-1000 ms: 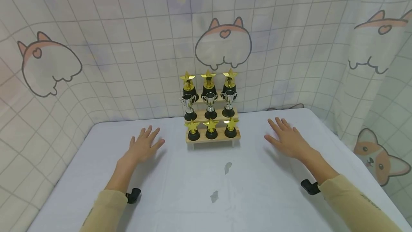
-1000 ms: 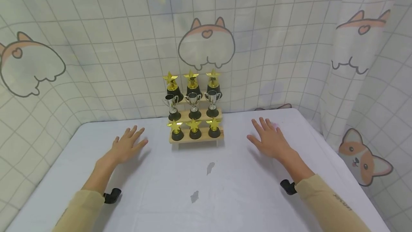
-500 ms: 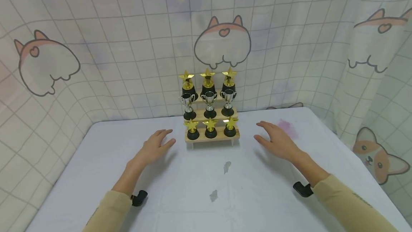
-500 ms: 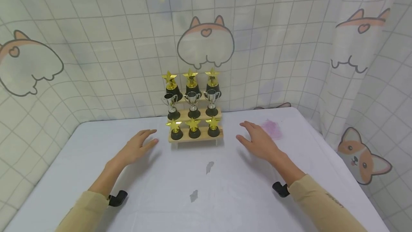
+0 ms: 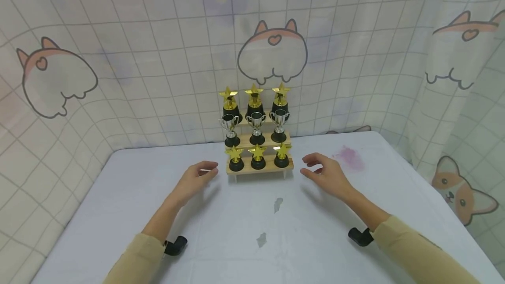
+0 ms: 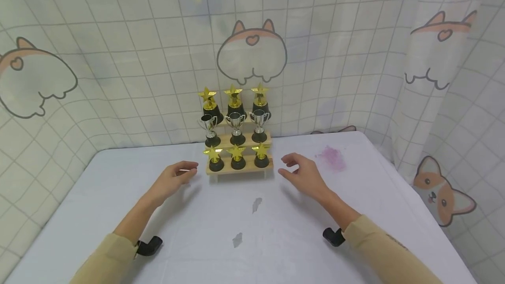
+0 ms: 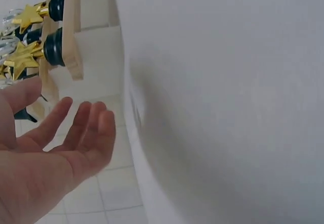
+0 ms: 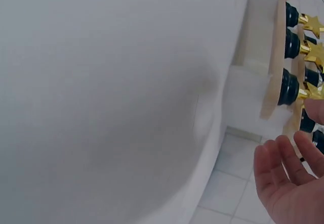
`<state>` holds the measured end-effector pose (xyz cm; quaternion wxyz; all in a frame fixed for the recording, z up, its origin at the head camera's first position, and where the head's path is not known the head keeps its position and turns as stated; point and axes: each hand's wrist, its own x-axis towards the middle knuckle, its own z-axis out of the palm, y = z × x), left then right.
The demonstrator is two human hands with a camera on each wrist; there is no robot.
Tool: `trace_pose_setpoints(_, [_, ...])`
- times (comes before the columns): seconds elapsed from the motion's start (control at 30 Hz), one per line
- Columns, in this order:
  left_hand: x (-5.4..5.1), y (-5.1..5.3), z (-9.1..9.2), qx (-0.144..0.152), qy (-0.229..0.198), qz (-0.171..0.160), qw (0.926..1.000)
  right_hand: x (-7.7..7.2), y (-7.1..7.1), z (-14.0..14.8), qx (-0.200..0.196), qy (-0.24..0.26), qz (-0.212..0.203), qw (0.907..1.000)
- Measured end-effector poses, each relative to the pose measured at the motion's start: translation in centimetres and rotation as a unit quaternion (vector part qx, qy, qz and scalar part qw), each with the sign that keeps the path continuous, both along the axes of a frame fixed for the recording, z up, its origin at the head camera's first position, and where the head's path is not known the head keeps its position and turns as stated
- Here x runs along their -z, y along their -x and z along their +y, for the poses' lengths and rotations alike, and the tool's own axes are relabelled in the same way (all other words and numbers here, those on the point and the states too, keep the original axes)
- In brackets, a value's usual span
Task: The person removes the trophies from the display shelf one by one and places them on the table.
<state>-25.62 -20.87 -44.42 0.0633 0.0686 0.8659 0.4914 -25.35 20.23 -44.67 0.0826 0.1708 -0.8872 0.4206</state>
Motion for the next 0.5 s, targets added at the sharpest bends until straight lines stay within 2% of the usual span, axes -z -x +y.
trace_pose_setpoints(0.07, [0.0, 0.2, 0.3, -0.003, -0.066, -0.033, 0.9973, -0.2, 0.0, -0.4, 0.004, 0.021, -0.017, 0.9996])
trace_pose_setpoints(0.2, [0.0, 0.5, 0.9, 0.000, -0.165, -0.085, 0.9825, -0.4, 0.3, -1.3, 0.006, 0.051, -0.039, 0.9980])
trace_pose_setpoints(0.37, [0.6, 0.9, 1.5, 0.001, -0.227, -0.119, 0.9665, -0.4, 0.9, -2.3, -0.002, 0.070, -0.046, 0.9965])
trace_pose_setpoints(0.5, [1.0, 1.4, 1.7, 0.000, -0.248, -0.125, 0.9606, -0.6, 1.2, -2.9, -0.003, 0.077, -0.043, 0.9961])
